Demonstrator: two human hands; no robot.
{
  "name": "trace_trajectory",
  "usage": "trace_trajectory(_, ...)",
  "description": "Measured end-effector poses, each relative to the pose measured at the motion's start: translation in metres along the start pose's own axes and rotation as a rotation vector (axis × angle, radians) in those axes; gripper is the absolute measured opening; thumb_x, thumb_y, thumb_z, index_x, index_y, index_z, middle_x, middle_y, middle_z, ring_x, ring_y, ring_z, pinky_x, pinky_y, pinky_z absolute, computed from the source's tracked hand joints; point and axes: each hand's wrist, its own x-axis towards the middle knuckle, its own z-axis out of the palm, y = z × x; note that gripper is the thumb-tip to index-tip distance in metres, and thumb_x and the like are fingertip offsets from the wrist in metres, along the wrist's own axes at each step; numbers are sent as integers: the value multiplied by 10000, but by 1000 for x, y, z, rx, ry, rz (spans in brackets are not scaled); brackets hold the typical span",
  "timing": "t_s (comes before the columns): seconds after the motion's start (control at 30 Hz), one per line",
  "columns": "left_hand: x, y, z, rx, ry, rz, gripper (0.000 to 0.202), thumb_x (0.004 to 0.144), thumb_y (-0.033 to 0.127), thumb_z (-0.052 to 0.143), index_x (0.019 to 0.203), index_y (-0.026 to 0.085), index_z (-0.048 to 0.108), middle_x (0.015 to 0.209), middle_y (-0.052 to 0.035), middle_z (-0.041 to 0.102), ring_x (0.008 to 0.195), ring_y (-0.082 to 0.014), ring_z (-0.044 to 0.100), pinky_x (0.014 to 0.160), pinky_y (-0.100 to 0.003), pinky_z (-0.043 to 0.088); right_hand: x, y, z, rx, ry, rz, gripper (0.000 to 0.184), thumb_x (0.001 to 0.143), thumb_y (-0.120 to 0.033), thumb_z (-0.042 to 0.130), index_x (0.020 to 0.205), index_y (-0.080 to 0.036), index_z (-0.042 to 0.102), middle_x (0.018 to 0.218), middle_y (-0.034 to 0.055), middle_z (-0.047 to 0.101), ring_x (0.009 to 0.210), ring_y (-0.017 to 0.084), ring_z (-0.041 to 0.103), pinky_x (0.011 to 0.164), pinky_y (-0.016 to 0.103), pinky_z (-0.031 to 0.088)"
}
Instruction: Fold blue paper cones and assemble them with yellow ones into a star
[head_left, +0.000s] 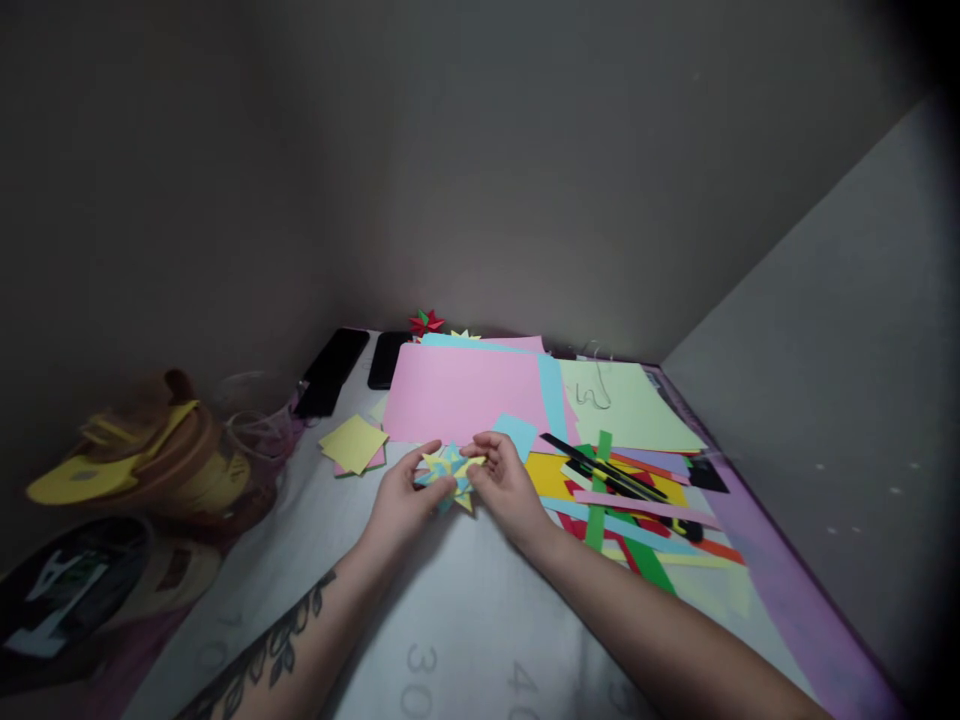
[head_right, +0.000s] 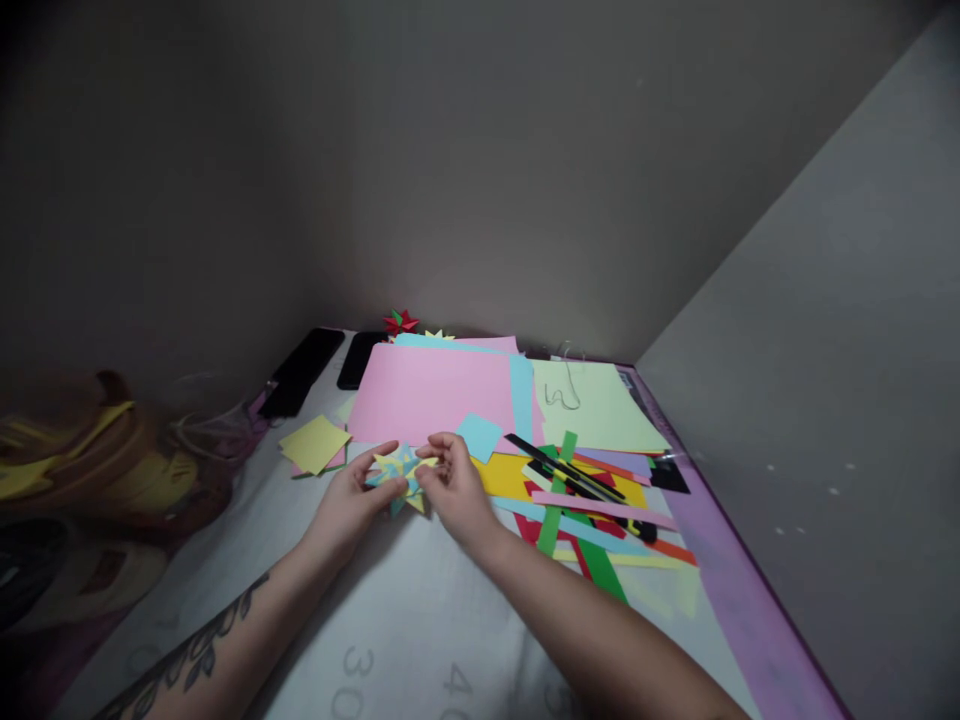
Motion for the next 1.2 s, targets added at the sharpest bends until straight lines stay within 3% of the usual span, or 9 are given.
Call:
trace_trajectory(0.13, 2, 0, -1, -135, 15, 1, 746, 613, 292, 758, 1269, 88, 466, 811, -38, 660, 590, -99, 562, 557, -207, 423, 1, 6, 3, 16, -31, 7, 372, 704, -182, 621, 1034, -219, 452, 819, -14, 570, 719, 128, 585, 624, 245, 469)
trace_trajectory(0.27, 1, 0, 0, -65, -7, 14, 700, 602, 266, 753, 1224, 99, 477, 758, -20, 660, 576, -110, 573, 561, -215, 433, 1, 9, 1, 19, 36, -36, 309, 740, -177, 584, 1012, -226, 444, 707, -53, 522, 613, 111, 536, 557, 225, 443)
trace_trajectory(0.43, 0, -3, 0, 114, 17, 128, 574, 668, 230, 689, 1202, 140, 500, 712, 9, 634, 568, -111, 557, 540, -210, 420, -3, 0, -6, -299, 92, -329, 194, 762, -152, 592, 927, -227, 525, 912, 20, 540, 854, 166, 549, 752, 307, 465)
trace_trajectory(0.53, -1, -6, -1, 202, 16, 224, 372, 693, 204, 657, 1054, 152, 580, 761, -5, 649, 671, -134, 593, 611, -222, 445, -7, -6, -7, -412, 39, -461, 128, 779, -135, 588, 869, -223, 562, 935, 37, 514, 922, 186, 532, 810, 334, 452)
trace_trajectory(0.67, -4, -8, -2, 313, -17, 308, 88, 714, 189, 620, 796, 154, 614, 757, -7, 647, 727, -148, 599, 680, -238, 453, -8, -9, -6, -439, 24, -474, 147, 767, -109, 598, 863, -218, 576, 931, 39, 505, 916, 186, 534, 807, 337, 455)
trace_trajectory(0.83, -4, -8, -3, 374, -35, 343, 74, 705, 156, 591, 777, 167, 606, 715, 11, 633, 681, -137, 583, 640, -223, 439, -7, -7, -6, -475, 24, -491, 115, 775, -116, 601, 823, -220, 613, 937, 43, 506, 930, 193, 539, 819, 353, 469)
trace_trajectory(1.07, -3, -6, -4, 371, -56, 314, 178, 713, 150, 572, 873, 163, 649, 823, -23, 694, 760, -162, 629, 698, -246, 467, -10, -4, -10, -602, -11, -726, 204, 785, -95, 578, 858, -255, 680, 1009, 61, 533, 933, 204, 527, 778, 382, 487)
trace_trajectory(1.2, -5, -5, -4, 389, -92, 344, 161, 733, 140, 544, 824, 168, 675, 814, -20, 704, 770, -165, 630, 718, -248, 467, -9, -3, -9, -625, 16, -704, 187, 799, -120, 579, 881, -253, 682, 1025, 69, 535, 954, 213, 529, 772, 388, 491)
